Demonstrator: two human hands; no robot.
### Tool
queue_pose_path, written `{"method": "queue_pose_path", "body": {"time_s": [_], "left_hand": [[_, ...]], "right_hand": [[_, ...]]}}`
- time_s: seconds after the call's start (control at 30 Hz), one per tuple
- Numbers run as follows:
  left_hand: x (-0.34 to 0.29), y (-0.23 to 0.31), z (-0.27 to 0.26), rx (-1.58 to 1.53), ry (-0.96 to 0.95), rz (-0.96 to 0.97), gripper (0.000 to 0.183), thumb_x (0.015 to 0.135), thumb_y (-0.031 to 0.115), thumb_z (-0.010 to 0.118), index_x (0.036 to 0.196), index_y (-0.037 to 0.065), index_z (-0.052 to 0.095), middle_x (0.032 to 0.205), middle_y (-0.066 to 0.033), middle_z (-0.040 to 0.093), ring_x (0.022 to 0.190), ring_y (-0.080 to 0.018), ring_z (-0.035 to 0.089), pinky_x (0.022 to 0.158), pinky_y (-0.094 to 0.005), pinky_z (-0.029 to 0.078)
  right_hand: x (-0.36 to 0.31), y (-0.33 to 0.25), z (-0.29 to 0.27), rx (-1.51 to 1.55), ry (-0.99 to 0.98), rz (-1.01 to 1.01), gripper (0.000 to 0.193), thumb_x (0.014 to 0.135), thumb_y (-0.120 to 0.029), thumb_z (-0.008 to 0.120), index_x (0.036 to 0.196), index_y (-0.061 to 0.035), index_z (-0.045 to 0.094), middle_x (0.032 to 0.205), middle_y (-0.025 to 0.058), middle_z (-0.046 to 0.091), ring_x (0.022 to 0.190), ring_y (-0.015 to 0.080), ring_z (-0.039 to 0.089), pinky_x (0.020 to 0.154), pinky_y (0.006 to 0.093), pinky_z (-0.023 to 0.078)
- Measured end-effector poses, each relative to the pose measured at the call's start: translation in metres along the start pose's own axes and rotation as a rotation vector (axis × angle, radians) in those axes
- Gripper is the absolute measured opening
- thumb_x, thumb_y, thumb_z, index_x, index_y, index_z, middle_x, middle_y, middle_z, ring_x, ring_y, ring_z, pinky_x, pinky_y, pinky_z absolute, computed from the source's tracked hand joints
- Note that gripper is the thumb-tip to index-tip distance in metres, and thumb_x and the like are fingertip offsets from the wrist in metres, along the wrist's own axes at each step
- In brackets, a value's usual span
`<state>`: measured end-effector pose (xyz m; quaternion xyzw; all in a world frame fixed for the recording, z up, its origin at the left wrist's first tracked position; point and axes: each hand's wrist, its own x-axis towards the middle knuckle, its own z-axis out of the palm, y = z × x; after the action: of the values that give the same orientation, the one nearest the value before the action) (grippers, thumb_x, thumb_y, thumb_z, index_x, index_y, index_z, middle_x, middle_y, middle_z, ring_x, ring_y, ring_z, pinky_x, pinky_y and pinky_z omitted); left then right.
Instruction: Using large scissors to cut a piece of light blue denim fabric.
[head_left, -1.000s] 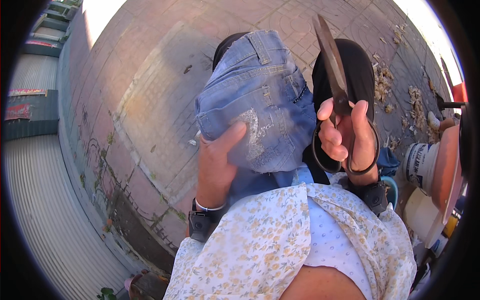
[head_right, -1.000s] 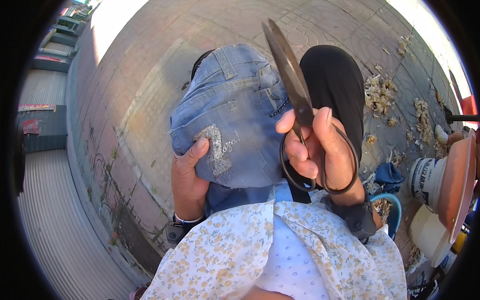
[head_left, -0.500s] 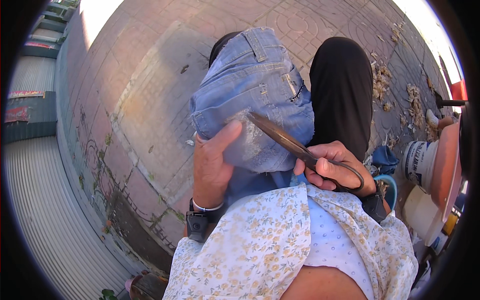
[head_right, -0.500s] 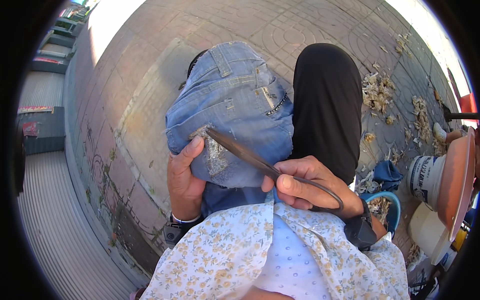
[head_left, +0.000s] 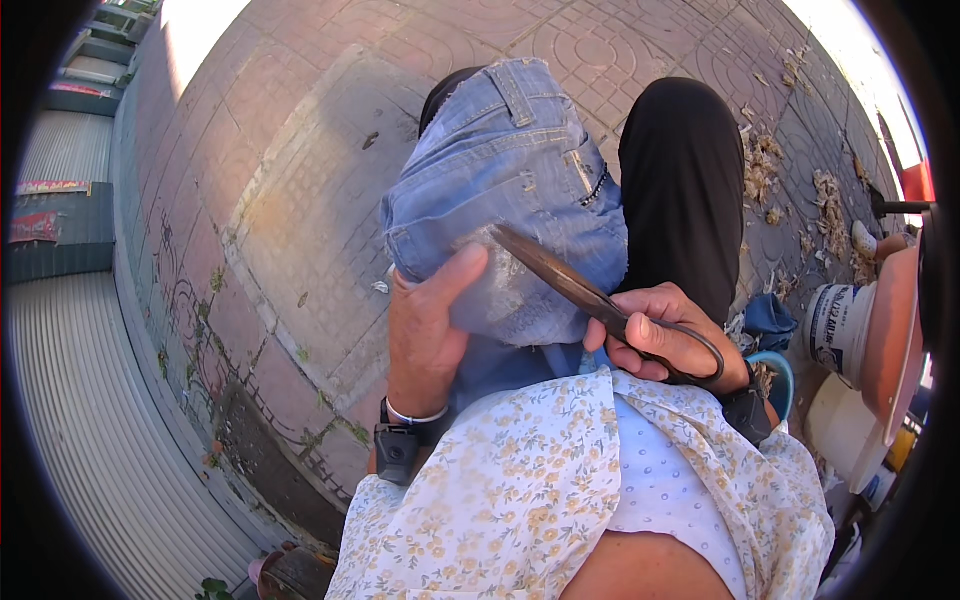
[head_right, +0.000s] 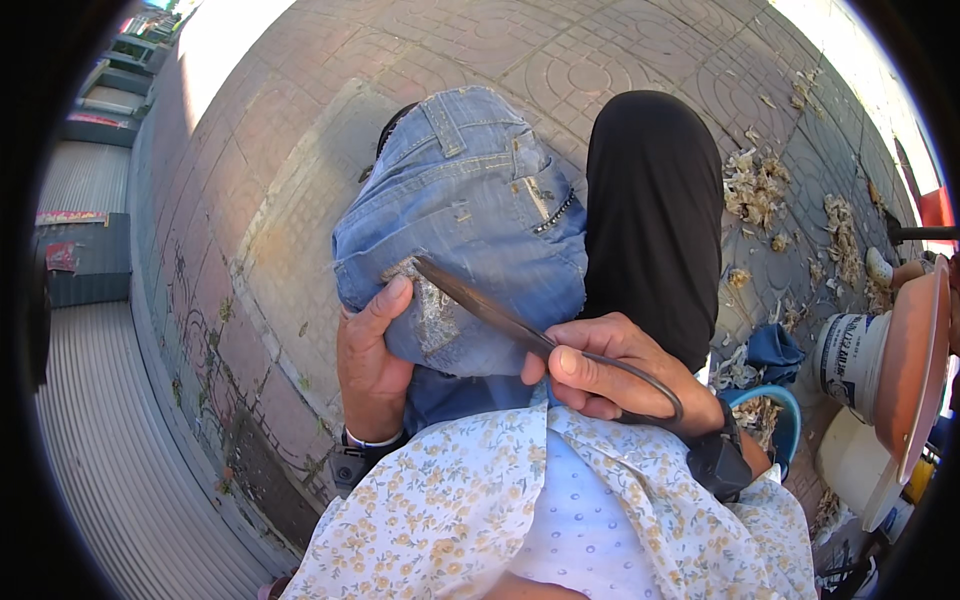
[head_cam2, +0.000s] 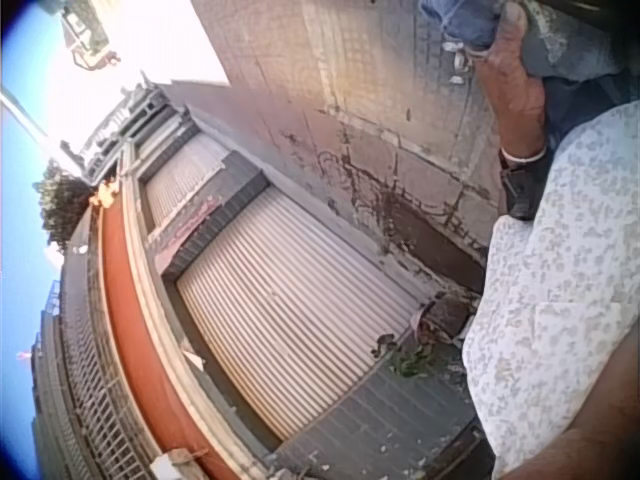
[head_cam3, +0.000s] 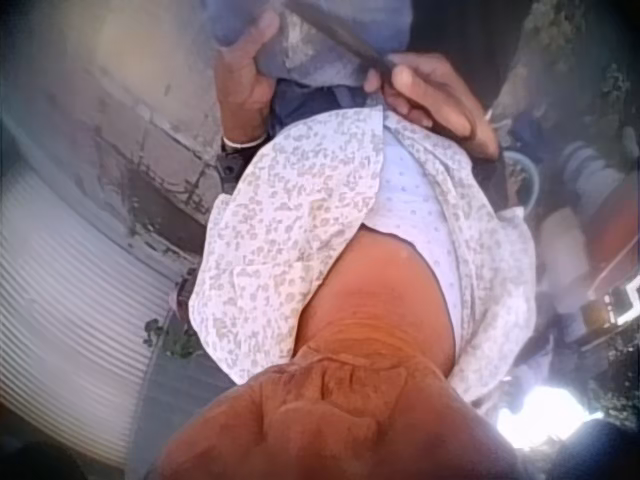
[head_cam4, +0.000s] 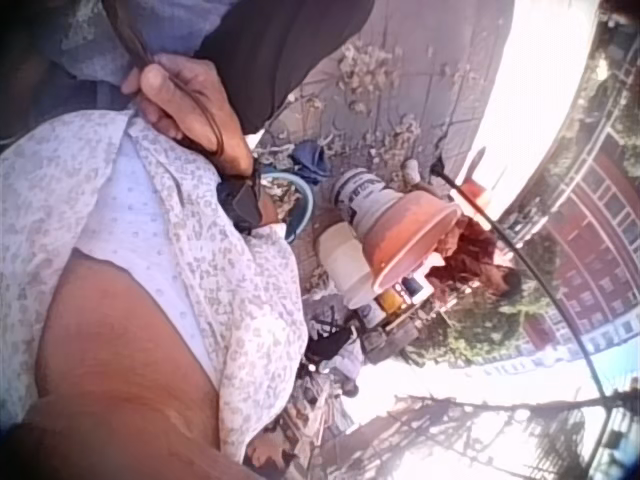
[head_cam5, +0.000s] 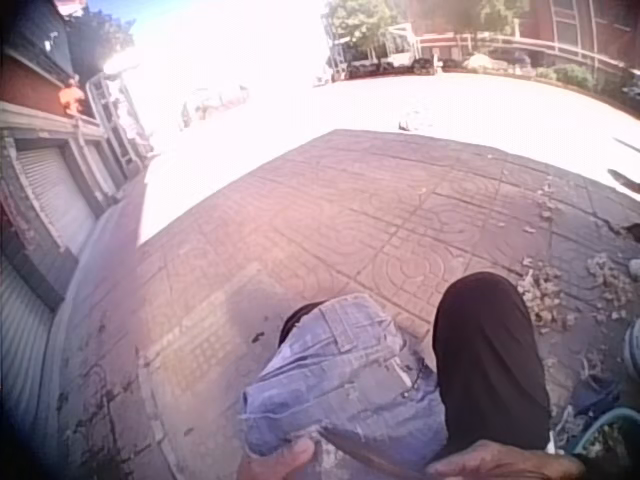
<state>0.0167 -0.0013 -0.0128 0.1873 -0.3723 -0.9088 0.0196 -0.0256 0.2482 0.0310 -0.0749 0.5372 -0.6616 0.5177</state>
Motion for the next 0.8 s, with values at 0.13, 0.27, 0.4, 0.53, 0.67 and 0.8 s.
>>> {"method": "queue_pose_path", "body": {"time_s": [0.13,0.27,0.4,0.53,0.67,0.8], "left_hand": [[-0.002,-0.001,0.002,-0.010,-0.001,0.021,0.043,0.085,0.002,0.072,0.127,0.001,0.062,0.122,-0.0096,0.067,0.108,-0.0200,0.066,0.096,-0.0342,0.051],[-0.001,-0.002,0.002,-0.002,0.015,0.037,0.043,0.085,0.002,0.072,0.127,0.001,0.063,0.122,-0.0098,0.068,0.107,-0.0202,0.066,0.095,-0.0343,0.052],[-0.001,-0.004,0.003,-0.011,0.014,0.033,0.043,0.085,0.001,0.071,0.127,0.001,0.063,0.121,-0.0102,0.068,0.106,-0.0203,0.067,0.094,-0.0344,0.052],[-0.001,-0.001,0.006,0.001,0.022,0.044,0.044,0.084,0.002,0.072,0.127,0.001,0.062,0.121,-0.0106,0.068,0.106,-0.0204,0.067,0.094,-0.0343,0.052],[-0.002,0.000,0.008,0.002,0.037,0.037,0.044,0.084,0.002,0.072,0.127,0.001,0.062,0.120,-0.0107,0.068,0.107,-0.0205,0.066,0.094,-0.0342,0.052],[-0.004,-0.001,0.012,0.058,0.036,0.089,0.041,0.085,0.003,0.071,0.125,0.000,0.063,0.120,-0.0099,0.068,0.106,-0.0198,0.066,0.094,-0.0335,0.052]], "right_hand": [[0.004,-0.003,0.003,0.022,-0.006,0.012,0.045,0.102,-0.044,0.054,0.103,0.0002,0.065,0.066,-0.0022,0.050,0.051,0.0017,0.040,0.047,0.0188,0.030],[-0.001,0.000,0.000,-0.008,-0.010,0.009,0.045,0.102,-0.043,0.054,0.103,0.0005,0.065,0.065,-0.0021,0.050,0.052,0.0017,0.039,0.048,0.0189,0.029],[-0.004,0.001,-0.001,-0.016,0.004,0.021,0.060,0.097,-0.056,0.057,0.106,0.0023,0.065,0.066,-0.0008,0.052,0.050,0.0014,0.040,0.047,0.0190,0.030],[-0.002,-0.002,0.000,0.005,-0.012,0.024,0.045,0.103,-0.043,0.054,0.103,0.0006,0.065,0.065,-0.0019,0.050,0.052,0.0019,0.040,0.048,0.0189,0.030],[-0.002,-0.004,0.002,-0.001,-0.009,0.031,0.045,0.103,-0.043,0.054,0.102,0.0006,0.065,0.066,-0.0018,0.050,0.052,0.0019,0.040,0.048,0.0191,0.030],[-0.002,-0.005,0.003,0.005,-0.007,0.046,0.046,0.103,-0.043,0.053,0.102,0.0009,0.065,0.066,-0.0017,0.051,0.052,0.0018,0.040,0.047,0.0191,0.030]]}}
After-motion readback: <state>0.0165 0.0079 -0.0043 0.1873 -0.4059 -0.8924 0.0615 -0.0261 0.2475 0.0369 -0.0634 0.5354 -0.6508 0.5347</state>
